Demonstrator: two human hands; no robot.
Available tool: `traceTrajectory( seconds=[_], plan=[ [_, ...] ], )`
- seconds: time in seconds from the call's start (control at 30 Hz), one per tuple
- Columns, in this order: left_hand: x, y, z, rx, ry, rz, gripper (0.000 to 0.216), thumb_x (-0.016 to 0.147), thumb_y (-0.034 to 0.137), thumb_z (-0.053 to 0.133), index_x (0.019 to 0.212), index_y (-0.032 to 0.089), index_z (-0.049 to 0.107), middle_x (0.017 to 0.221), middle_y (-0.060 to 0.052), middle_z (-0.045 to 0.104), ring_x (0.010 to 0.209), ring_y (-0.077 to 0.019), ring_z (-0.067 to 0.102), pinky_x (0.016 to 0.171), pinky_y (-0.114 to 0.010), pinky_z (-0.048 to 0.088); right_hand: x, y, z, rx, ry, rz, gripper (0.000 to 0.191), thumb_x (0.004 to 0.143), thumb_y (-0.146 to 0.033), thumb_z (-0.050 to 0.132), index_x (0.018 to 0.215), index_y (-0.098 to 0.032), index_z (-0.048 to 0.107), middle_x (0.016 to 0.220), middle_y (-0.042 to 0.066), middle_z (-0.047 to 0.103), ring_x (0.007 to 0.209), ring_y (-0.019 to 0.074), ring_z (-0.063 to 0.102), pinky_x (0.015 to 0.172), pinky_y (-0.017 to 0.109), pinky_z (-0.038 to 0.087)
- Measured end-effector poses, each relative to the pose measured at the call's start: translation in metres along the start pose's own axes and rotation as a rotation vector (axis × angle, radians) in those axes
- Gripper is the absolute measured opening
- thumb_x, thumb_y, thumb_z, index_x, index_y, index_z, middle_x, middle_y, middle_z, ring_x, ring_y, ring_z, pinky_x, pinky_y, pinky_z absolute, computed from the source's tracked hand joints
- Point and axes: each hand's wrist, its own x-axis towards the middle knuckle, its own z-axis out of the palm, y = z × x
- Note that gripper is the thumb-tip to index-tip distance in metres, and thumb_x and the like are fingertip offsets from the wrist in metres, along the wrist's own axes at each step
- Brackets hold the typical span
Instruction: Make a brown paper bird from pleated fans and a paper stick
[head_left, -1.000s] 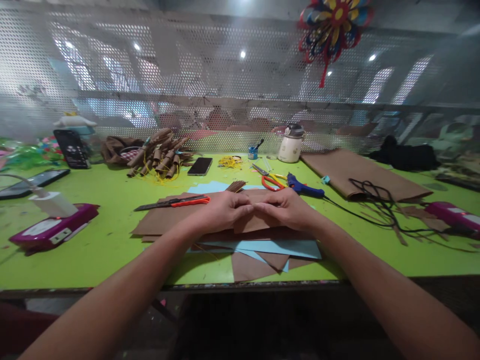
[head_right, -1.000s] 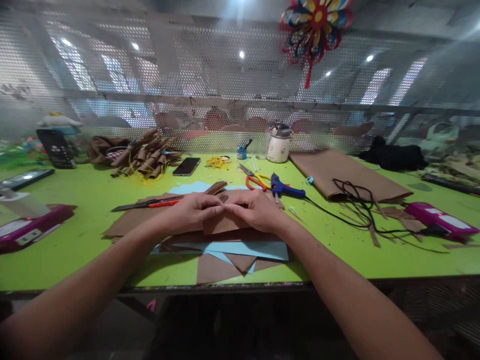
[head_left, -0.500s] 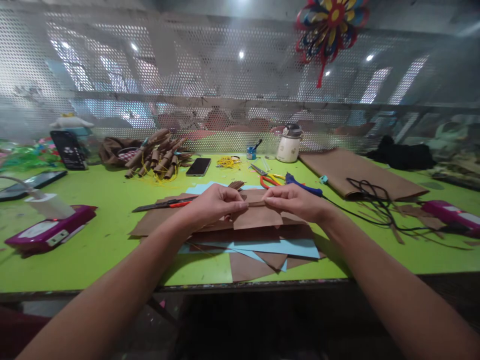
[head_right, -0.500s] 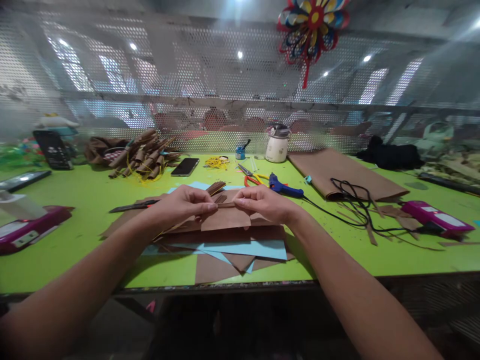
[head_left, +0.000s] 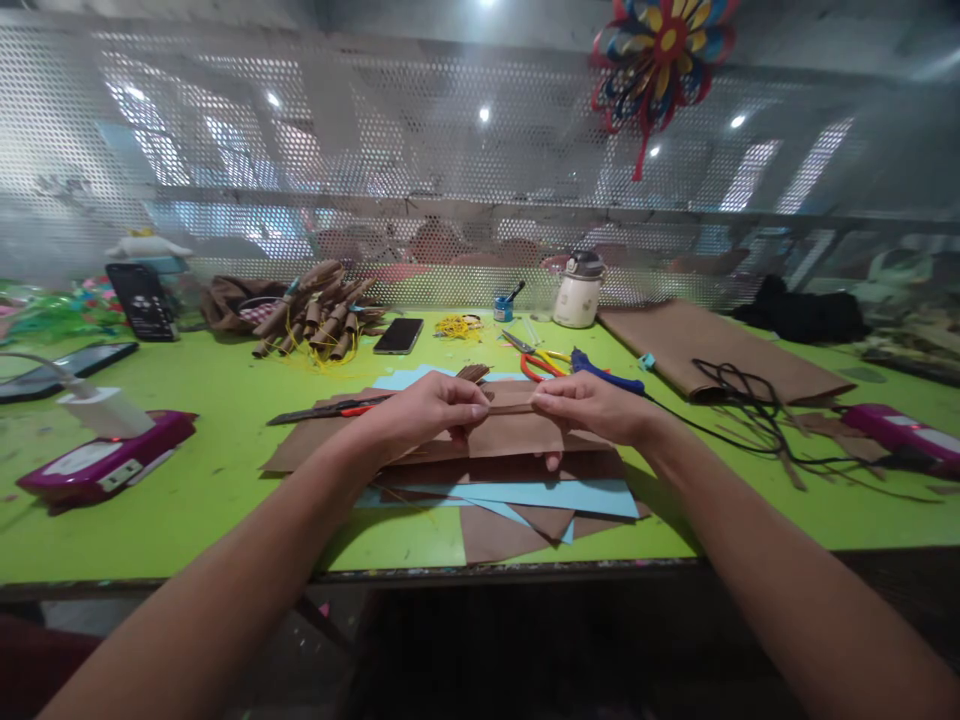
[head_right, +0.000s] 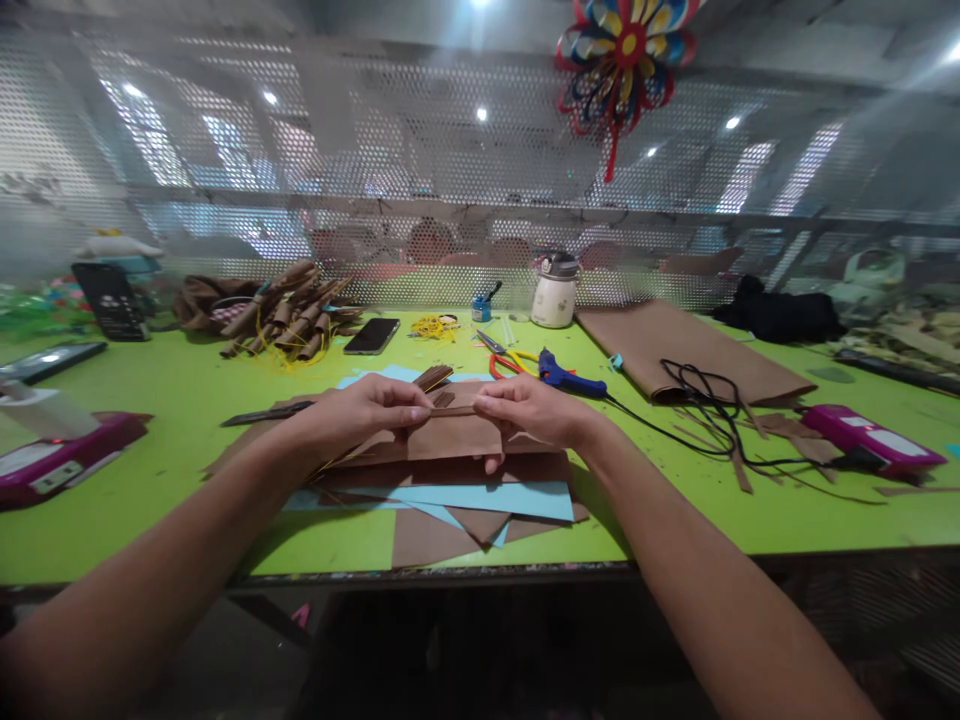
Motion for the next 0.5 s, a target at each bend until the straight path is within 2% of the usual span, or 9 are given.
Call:
traceTrajectory(
  seconds=[0.07, 0.13, 0.2, 0.23, 0.3, 0.37, 0.43, 0.5],
  plan=[
    [-0.001, 0.001, -0.001, -0.019, -0.003, -0.015, 0.024, 0.073, 0.035, 0.064, 0.074, 0.012, 0.064, 0.058, 0.002, 0.055, 0.053, -0.0097, 0.049, 0.055, -0.024, 0.042, 0.002, 0.004, -0.004, 0.058, 0.055, -0.014, 0.029, 0.087, -0.042, 0.049, 0.075, -0.015, 0.052, 0.057, -0.003, 0.055, 0.048, 0.0114, 0.06, 0.053, 0.027, 0.048],
    [-0.002, 0.001, -0.003, -0.06, 0.016, -0.033, 0.022, 0.073, 0.034, 0.064, 0.075, 0.011, 0.063, 0.057, 0.002, 0.055, 0.051, -0.0089, 0.049, 0.054, -0.023, 0.041, 0.005, 0.009, -0.008, 0.125, 0.199, -0.06, 0.028, 0.085, -0.041, 0.052, 0.078, -0.014, 0.056, 0.058, -0.002, 0.057, 0.048, 0.0114, 0.059, 0.052, 0.027, 0.05],
    [-0.003, 0.0, -0.004, -0.135, 0.029, -0.035, 0.021, 0.074, 0.031, 0.064, 0.077, 0.011, 0.062, 0.058, 0.002, 0.055, 0.05, -0.0079, 0.049, 0.053, -0.022, 0.041, 0.007, 0.012, -0.01, 0.162, 0.344, -0.129, 0.025, 0.082, -0.037, 0.058, 0.084, -0.013, 0.061, 0.064, 0.0, 0.061, 0.052, 0.0103, 0.059, 0.054, 0.027, 0.051],
    [-0.003, -0.001, -0.004, -0.183, 0.021, -0.029, 0.02, 0.074, 0.03, 0.064, 0.078, 0.011, 0.062, 0.059, 0.002, 0.056, 0.051, -0.0076, 0.049, 0.054, -0.021, 0.041, 0.008, 0.013, -0.009, 0.168, 0.373, -0.157, 0.023, 0.079, -0.034, 0.061, 0.089, -0.013, 0.063, 0.07, 0.001, 0.064, 0.057, 0.0103, 0.06, 0.058, 0.026, 0.052],
    [-0.002, -0.003, -0.002, -0.281, -0.028, -0.023, 0.019, 0.075, 0.029, 0.064, 0.081, 0.012, 0.062, 0.061, 0.002, 0.057, 0.053, -0.0075, 0.051, 0.055, -0.021, 0.042, 0.009, 0.012, -0.005, 0.178, 0.327, -0.19, 0.029, 0.072, -0.026, 0.069, 0.099, -0.017, 0.064, 0.085, 0.003, 0.067, 0.072, 0.0121, 0.063, 0.068, 0.027, 0.052],
    [-0.001, -0.004, 0.001, -0.369, -0.098, -0.019, 0.019, 0.075, 0.029, 0.065, 0.082, 0.012, 0.061, 0.064, 0.0, 0.059, 0.055, -0.0079, 0.053, 0.056, -0.021, 0.043, 0.009, 0.01, 0.003, 0.189, 0.235, -0.214, 0.038, 0.067, -0.022, 0.073, 0.104, -0.02, 0.065, 0.092, 0.004, 0.068, 0.081, 0.0148, 0.063, 0.074, 0.03, 0.051],
    [-0.002, -0.003, 0.006, -0.425, -0.187, -0.014, 0.02, 0.077, 0.031, 0.063, 0.084, 0.013, 0.061, 0.068, -0.002, 0.063, 0.058, -0.0097, 0.056, 0.057, -0.023, 0.044, 0.009, 0.007, 0.01, 0.17, 0.201, -0.254, 0.03, 0.067, -0.023, 0.073, 0.097, -0.02, 0.068, 0.085, 0.003, 0.068, 0.077, 0.0153, 0.063, 0.073, 0.032, 0.051],
    [-0.004, -0.001, 0.012, -0.438, -0.283, -0.011, 0.021, 0.079, 0.033, 0.061, 0.087, 0.013, 0.061, 0.071, -0.006, 0.067, 0.061, -0.0125, 0.059, 0.058, -0.024, 0.044, 0.009, 0.004, 0.014, 0.132, 0.232, -0.301, 0.015, 0.069, -0.025, 0.072, 0.082, -0.017, 0.071, 0.073, 0.002, 0.066, 0.069, 0.0145, 0.061, 0.071, 0.032, 0.051]
  ],
)
